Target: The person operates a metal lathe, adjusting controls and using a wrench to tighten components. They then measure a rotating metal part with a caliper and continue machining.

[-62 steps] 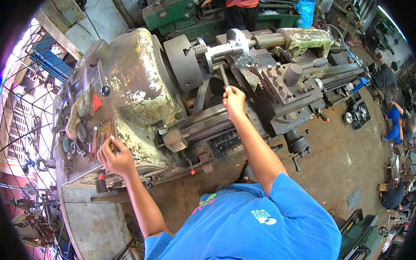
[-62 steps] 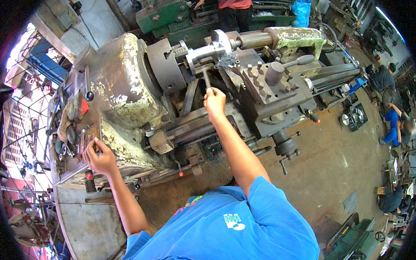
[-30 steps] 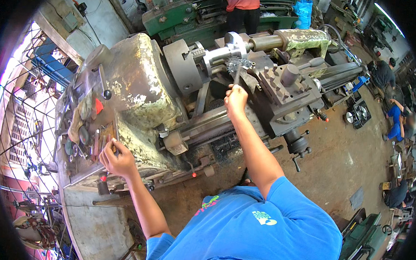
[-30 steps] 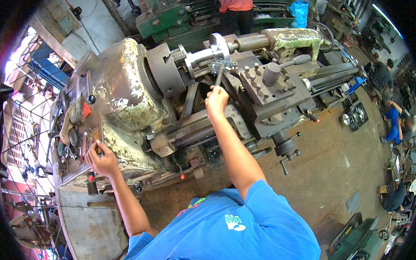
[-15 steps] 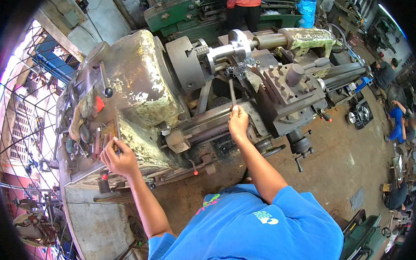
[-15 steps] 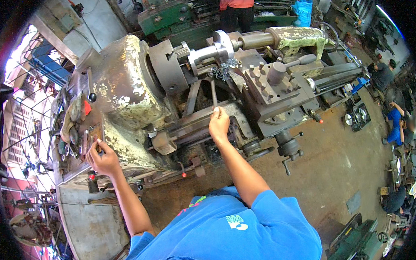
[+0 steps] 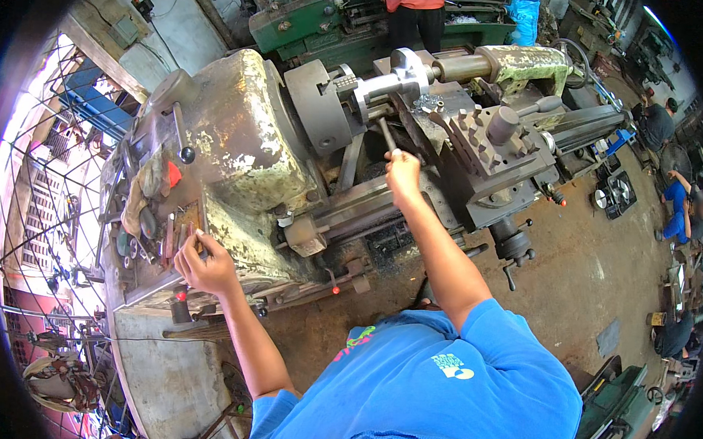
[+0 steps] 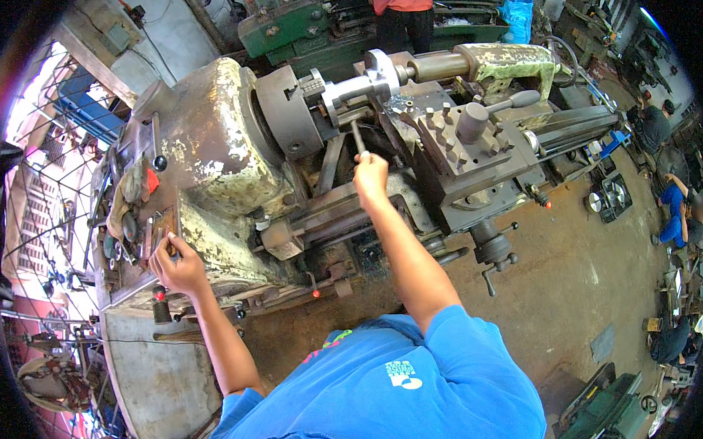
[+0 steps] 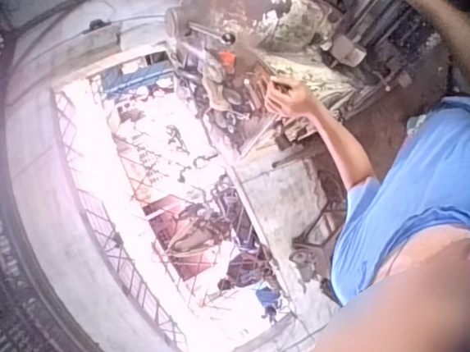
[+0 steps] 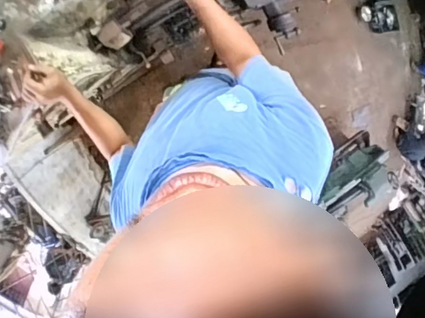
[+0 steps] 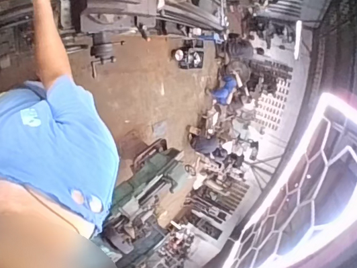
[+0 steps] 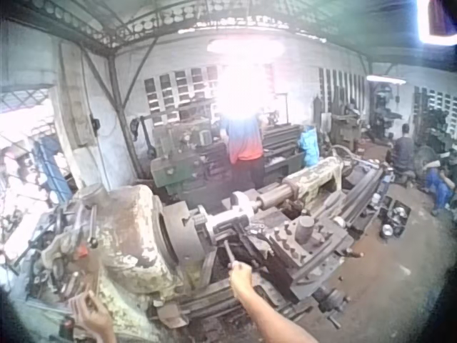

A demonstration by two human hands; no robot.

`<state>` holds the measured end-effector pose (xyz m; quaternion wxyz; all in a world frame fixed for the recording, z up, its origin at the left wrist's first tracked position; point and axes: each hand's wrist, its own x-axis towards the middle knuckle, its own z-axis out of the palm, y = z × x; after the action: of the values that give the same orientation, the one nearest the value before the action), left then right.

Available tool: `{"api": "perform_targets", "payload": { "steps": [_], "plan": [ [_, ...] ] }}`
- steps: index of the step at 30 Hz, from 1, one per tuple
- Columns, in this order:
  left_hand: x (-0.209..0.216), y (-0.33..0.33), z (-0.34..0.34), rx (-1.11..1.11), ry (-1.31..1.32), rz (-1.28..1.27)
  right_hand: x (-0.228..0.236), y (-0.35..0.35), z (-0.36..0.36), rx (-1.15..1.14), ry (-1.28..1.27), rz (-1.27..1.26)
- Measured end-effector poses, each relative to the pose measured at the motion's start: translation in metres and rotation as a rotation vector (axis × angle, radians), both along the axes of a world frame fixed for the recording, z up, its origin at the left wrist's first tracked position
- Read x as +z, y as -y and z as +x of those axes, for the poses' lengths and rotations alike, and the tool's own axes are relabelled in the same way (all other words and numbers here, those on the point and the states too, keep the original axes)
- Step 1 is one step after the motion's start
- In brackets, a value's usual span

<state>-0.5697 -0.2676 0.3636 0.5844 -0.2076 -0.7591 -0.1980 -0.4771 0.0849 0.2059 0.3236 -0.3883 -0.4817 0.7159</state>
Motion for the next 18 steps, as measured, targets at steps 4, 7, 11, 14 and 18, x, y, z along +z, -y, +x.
{"api": "perform_targets", "payload": {
  "steps": [4,7,11,14,18],
  "plan": [
    [-0.001,0.0,0.0,0.002,0.015,0.007,-0.03,0.027,0.005,-0.059,0.242,0.288],
    [-0.001,0.0,-0.001,-0.004,0.003,0.009,-0.03,0.037,0.022,-0.158,-0.058,0.039],
    [-0.002,0.0,-0.001,0.0,0.007,-0.001,-0.006,0.024,0.025,-0.246,-0.307,-0.103],
    [-0.002,0.0,0.0,0.008,0.027,0.009,0.008,0.006,0.014,-0.28,-0.299,-0.167],
    [-0.001,-0.001,0.0,-0.002,0.004,0.017,0.004,-0.012,0.002,-0.22,-0.312,-0.196]
  ]
}}
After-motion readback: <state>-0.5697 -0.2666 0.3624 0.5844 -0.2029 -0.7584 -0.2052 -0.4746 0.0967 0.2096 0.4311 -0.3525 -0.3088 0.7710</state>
